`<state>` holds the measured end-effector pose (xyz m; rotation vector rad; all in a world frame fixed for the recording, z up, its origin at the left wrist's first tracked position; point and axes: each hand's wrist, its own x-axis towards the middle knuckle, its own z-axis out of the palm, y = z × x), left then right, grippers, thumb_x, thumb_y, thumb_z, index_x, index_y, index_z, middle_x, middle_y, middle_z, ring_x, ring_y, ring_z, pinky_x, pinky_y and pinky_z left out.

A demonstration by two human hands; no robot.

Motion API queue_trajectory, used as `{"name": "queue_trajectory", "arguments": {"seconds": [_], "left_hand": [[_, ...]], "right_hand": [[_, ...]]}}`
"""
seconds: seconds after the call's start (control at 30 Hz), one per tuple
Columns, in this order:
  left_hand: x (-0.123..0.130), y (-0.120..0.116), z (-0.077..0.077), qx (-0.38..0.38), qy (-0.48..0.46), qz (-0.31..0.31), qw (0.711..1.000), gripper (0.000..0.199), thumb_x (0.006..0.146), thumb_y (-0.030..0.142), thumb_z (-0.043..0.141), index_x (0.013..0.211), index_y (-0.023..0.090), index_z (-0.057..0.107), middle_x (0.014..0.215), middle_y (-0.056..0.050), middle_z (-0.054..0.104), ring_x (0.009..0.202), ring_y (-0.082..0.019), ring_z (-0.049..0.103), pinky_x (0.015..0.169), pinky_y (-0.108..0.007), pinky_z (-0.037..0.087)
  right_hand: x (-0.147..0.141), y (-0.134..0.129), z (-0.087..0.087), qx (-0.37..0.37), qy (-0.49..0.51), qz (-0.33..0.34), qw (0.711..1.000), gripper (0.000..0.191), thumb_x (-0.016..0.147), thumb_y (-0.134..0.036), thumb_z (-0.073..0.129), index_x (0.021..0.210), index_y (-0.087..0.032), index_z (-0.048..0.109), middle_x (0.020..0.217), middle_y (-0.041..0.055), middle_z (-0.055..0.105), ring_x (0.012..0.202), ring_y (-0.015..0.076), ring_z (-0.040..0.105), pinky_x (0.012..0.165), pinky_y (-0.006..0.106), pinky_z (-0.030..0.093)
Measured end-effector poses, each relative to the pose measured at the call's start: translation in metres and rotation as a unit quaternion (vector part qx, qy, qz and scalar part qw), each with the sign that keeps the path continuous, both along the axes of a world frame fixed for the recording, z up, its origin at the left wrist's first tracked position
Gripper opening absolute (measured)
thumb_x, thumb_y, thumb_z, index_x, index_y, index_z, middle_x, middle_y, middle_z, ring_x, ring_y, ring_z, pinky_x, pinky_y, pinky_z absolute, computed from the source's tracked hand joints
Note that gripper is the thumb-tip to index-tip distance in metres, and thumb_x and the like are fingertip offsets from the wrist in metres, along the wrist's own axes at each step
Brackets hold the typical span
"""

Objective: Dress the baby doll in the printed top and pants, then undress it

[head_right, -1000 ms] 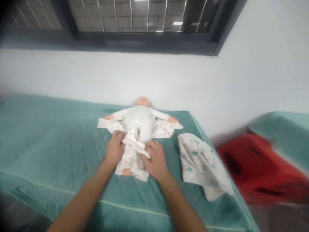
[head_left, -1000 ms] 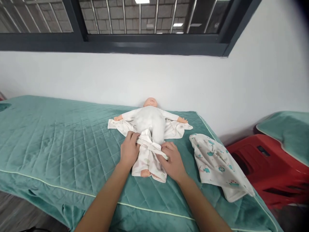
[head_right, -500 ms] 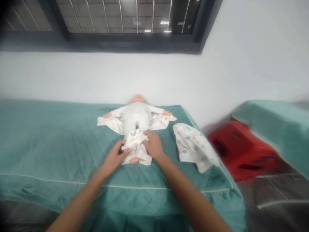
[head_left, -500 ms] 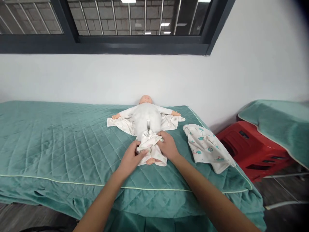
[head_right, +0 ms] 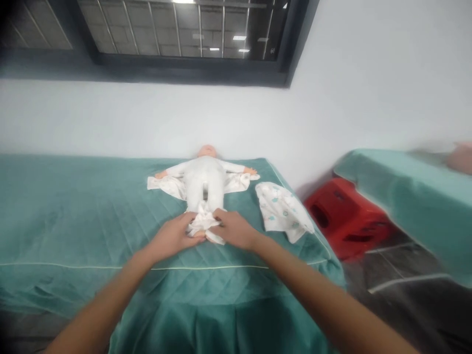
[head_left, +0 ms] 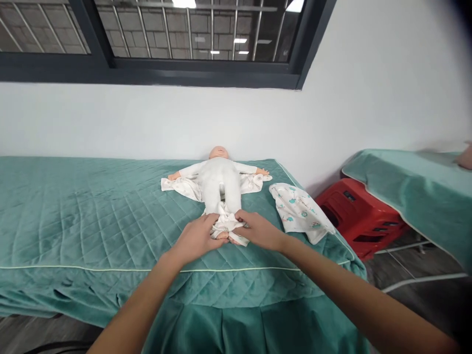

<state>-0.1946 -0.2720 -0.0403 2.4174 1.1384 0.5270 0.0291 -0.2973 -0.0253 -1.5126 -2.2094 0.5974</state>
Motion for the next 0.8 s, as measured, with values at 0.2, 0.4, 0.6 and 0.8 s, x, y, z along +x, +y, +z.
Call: {"name": "queue_trajectory", "arguments": {"seconds": [0.2, 0.4, 0.6, 0.8], "left_hand": [[-0.008, -0.007, 0.017, -0.062, -0.009, 0.040, 0.997, 0.044, 0.080, 0.053, 0.065, 0.114, 0.026, 0.060, 0.098, -0.004, 0.072, 0.090, -0.026, 0.067, 0.070, -0.030, 0.044], [-0.014, -0.009, 0.028, -0.098, -0.049, 0.090, 0.990, 0.040, 0.075, 0.047, 0.070, 0.107, 0.026, 0.062, 0.095, -0.002, 0.073, 0.085, -0.025, 0.067, 0.067, -0.029, 0.043], [-0.019, -0.014, 0.029, -0.157, -0.067, 0.050, 0.984, 0.039, 0.074, 0.044, 0.070, 0.105, 0.022, 0.062, 0.099, -0.003, 0.072, 0.087, -0.025, 0.066, 0.067, -0.029, 0.044], [-0.025, -0.028, 0.042, -0.204, -0.118, 0.041, 0.971, 0.044, 0.074, 0.041, 0.069, 0.113, 0.020, 0.064, 0.106, -0.004, 0.072, 0.092, -0.025, 0.067, 0.074, -0.031, 0.049]], "right_hand": [[-0.001, -0.006, 0.015, 0.021, -0.090, 0.057, 0.994, 0.039, 0.076, -0.048, 0.073, 0.101, -0.023, 0.057, 0.091, 0.0026, 0.068, 0.083, 0.0241, 0.061, 0.079, 0.034, 0.041], [-0.005, -0.009, 0.037, -0.061, -0.011, 0.052, 0.997, 0.022, 0.078, -0.037, 0.068, 0.093, -0.025, 0.059, 0.088, -0.0008, 0.067, 0.077, 0.0189, 0.060, 0.066, 0.028, 0.042], [-0.005, -0.009, 0.051, -0.131, 0.005, 0.058, 0.990, 0.027, 0.071, -0.040, 0.074, 0.085, -0.023, 0.060, 0.082, -0.0014, 0.063, 0.073, 0.0180, 0.057, 0.061, 0.027, 0.042], [-0.006, -0.012, 0.056, -0.213, 0.098, 0.101, 0.967, 0.032, 0.070, -0.043, 0.077, 0.092, -0.022, 0.067, 0.084, -0.0008, 0.065, 0.074, 0.0177, 0.059, 0.058, 0.025, 0.042]]}}
